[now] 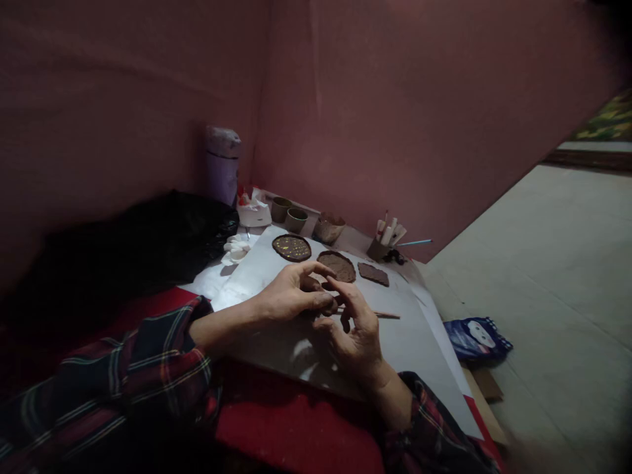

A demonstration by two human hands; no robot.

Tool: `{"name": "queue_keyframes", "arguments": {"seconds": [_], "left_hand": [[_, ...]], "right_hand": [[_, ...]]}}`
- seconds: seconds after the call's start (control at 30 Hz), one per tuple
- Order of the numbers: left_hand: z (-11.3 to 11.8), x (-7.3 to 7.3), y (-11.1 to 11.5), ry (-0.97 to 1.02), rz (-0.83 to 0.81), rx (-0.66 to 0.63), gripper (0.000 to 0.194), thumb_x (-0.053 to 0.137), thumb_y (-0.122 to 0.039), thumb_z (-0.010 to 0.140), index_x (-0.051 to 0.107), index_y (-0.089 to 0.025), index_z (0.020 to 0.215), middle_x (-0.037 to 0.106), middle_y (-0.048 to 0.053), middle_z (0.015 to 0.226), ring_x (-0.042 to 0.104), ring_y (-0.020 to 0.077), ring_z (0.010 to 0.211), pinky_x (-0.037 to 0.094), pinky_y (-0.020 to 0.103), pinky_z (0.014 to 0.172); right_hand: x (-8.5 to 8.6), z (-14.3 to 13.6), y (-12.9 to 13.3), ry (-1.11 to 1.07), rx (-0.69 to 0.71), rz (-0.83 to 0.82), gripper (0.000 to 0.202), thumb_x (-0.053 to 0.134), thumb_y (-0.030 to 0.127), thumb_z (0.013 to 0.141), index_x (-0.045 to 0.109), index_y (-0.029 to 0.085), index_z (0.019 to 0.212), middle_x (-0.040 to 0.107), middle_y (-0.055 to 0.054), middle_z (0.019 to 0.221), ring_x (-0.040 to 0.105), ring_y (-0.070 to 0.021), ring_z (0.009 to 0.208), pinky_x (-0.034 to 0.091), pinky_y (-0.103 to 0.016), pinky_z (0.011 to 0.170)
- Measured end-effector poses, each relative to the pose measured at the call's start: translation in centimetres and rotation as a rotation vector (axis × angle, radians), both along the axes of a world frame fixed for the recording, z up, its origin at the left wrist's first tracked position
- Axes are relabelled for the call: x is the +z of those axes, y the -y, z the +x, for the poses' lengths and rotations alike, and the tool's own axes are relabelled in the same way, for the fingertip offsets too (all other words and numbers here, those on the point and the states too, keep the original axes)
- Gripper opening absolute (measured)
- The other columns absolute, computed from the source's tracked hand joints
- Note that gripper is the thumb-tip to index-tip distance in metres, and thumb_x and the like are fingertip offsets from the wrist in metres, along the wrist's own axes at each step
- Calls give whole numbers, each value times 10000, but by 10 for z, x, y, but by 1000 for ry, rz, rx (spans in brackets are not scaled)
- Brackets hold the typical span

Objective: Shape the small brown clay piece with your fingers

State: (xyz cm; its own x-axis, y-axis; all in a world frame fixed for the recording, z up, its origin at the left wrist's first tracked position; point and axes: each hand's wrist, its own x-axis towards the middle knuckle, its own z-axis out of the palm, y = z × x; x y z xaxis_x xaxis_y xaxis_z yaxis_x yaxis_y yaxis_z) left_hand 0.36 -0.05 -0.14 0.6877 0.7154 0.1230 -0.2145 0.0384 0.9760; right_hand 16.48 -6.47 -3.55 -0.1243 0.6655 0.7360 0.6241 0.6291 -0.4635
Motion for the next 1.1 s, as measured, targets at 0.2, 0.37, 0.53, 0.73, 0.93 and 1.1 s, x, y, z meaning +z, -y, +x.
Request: {"name": "queue_keyframes", "arguments": {"seconds": [0.2, 0.37, 0.53, 0.73, 0.93, 1.1], "left_hand": [[1, 1, 1, -36, -18, -9, 550, 780, -360, 727, 542, -113, 1156, 709, 68, 806, 639, 145, 675, 446, 249, 627], [-1, 4, 2, -64, -10, -25, 567, 814, -301, 651, 551, -105, 1114, 675, 36, 761, 610, 133, 647, 435, 251, 623], [0, 2, 0, -51, 41, 3, 480, 778, -288, 675, 554, -110, 1060, 651, 13, 697, 561, 108, 587, 396, 230, 570], [1, 2, 1, -45, 43, -4, 456, 738, -300, 740, 553, -118, 1114, 702, 66, 818, 622, 136, 682, 441, 247, 623], [0, 4, 2, -40, -16, -52, 517, 793, -231, 650, 563, -118, 1099, 662, 14, 722, 589, 113, 620, 435, 243, 610], [1, 2, 1, -25, -14, -8, 497, 782, -205, 649, 545, -108, 1075, 678, 31, 748, 622, 130, 679, 451, 248, 645]], "right_hand": [[3, -1, 0, -15, -20, 81, 226, 680, 257, 863, 617, 225, 1077, 668, -81, 1075, 660, -204, 969, 570, -317, 696], [1, 0, 0, -39, -4, 48, 367, 748, 327, 809, 589, 220, 1122, 653, -88, 1100, 662, -196, 912, 571, -316, 682], [0, 1, 0, 6, 20, 24, 359, 648, 306, 886, 573, 215, 1225, 657, -105, 1143, 658, -207, 970, 547, -296, 642], [2, 0, -1, -60, -8, 74, 285, 728, 268, 828, 611, 215, 1082, 662, -82, 1065, 657, -187, 901, 543, -284, 640], [-2, -1, -2, -43, 31, 30, 303, 716, 258, 815, 578, 220, 1083, 652, -65, 1041, 653, -195, 921, 572, -325, 724], [1, 0, -1, 23, 34, 9, 450, 661, 268, 870, 519, 226, 1295, 636, -101, 1163, 657, -205, 1004, 585, -360, 816]]}}
